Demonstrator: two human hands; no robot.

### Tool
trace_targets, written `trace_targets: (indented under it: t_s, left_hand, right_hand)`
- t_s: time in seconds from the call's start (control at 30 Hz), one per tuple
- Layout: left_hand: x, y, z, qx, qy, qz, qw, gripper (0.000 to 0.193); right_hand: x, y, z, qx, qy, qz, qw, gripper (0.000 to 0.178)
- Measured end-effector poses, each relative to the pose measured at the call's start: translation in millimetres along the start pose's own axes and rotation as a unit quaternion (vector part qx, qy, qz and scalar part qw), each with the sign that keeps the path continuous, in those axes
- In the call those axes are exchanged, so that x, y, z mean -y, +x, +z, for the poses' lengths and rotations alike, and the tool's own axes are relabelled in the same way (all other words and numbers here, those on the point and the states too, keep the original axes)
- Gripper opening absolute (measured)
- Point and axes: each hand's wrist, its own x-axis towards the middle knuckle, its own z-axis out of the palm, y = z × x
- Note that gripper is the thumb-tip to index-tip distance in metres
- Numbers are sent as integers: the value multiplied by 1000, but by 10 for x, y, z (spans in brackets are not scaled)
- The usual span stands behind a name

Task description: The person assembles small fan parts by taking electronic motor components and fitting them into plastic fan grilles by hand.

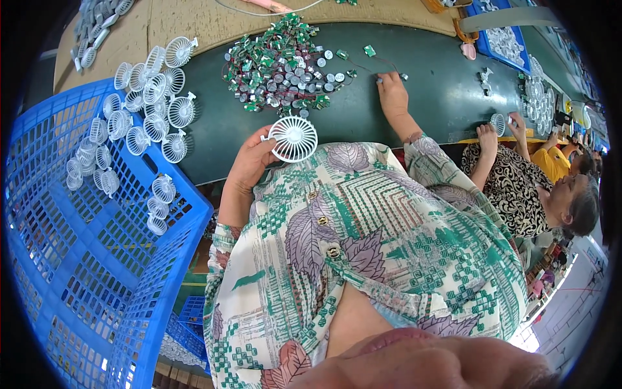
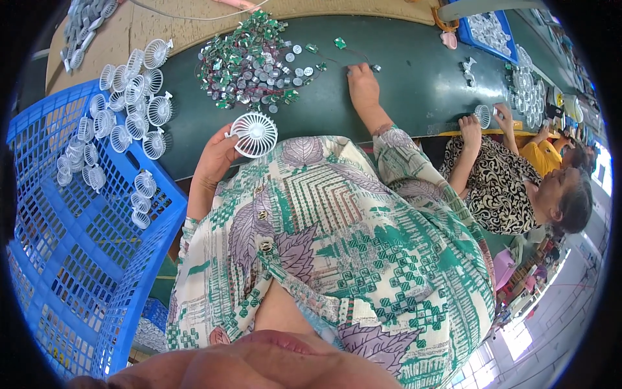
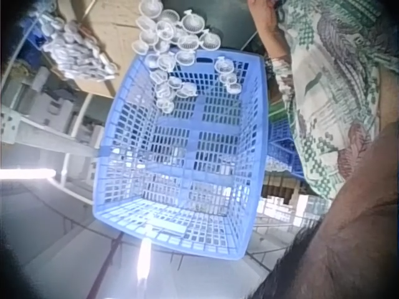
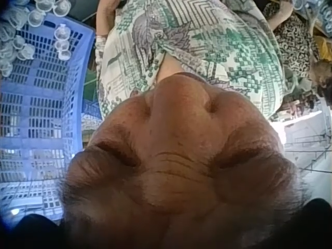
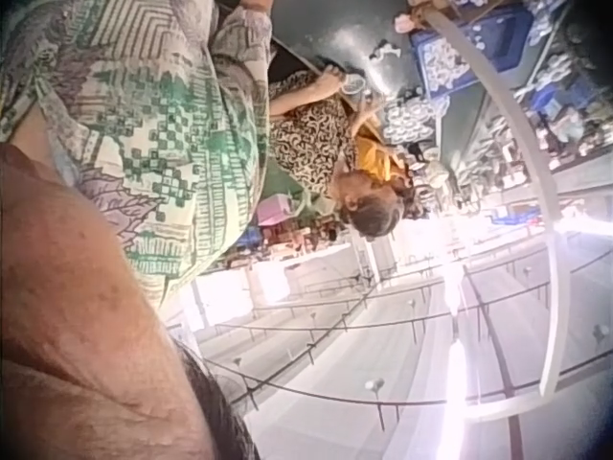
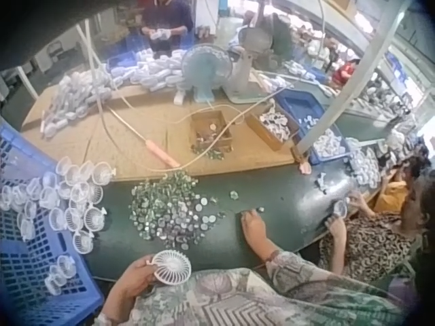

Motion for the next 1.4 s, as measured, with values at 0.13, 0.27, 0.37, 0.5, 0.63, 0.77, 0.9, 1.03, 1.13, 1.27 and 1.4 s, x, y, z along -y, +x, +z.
trace_targets:
  t_s: [0.13, 0.27, 0.37, 0.5, 0.63, 0.77, 0.9, 1.03, 1.13, 1.27, 1.4]
  left_hand:
    - [-55, 39, 61, 24, -11, 1, 1000, 36]
    - [-70, 78, 29, 36, -38, 11, 999, 36]
    - [-57, 146, 53, 31, -21, 5, 999, 35]
    - [-38, 270, 38, 28, -9, 0, 1000, 31]
    - [-64, 310, 100, -2, 7, 7, 1000, 29]
    - [-85, 287, 201, -20, 14, 11, 1000, 27]
    - [-114, 246, 221, -19, 51, 16, 998, 28]
    - [-137, 217, 227, -26, 50, 26, 998, 27]
    - [-105, 248, 184, -26, 65, 32, 997, 27]
    - [-115, 265, 153, 1, 60, 29, 998, 28]
    - [-174, 289, 224, 3, 63, 57, 996, 29]
  right_hand:
    - [58, -149, 6, -35, -15, -74, 997, 23]
    - [28, -237, -10, -25, -15, -19, 999, 25]
    - [62, -89, -47, 75, 7, 124, 989, 26]
    - [548, 244, -412, 101, 197, 134, 966, 25]
    - [1314, 181, -857, 150, 283, -71, 945, 21]
    - [1610, 126, -890, 182, 198, -233, 934, 23]
    - [1676, 153, -866, 192, 155, -301, 921, 25]
    - [1674, 165, -845, 184, 154, -345, 908, 26]
    - [1675, 212, -820, 206, 132, -362, 900, 26]
    - [1660, 217, -847, 217, 145, -365, 894, 27]
    - [1686, 243, -881, 224, 118, -326, 911, 28]
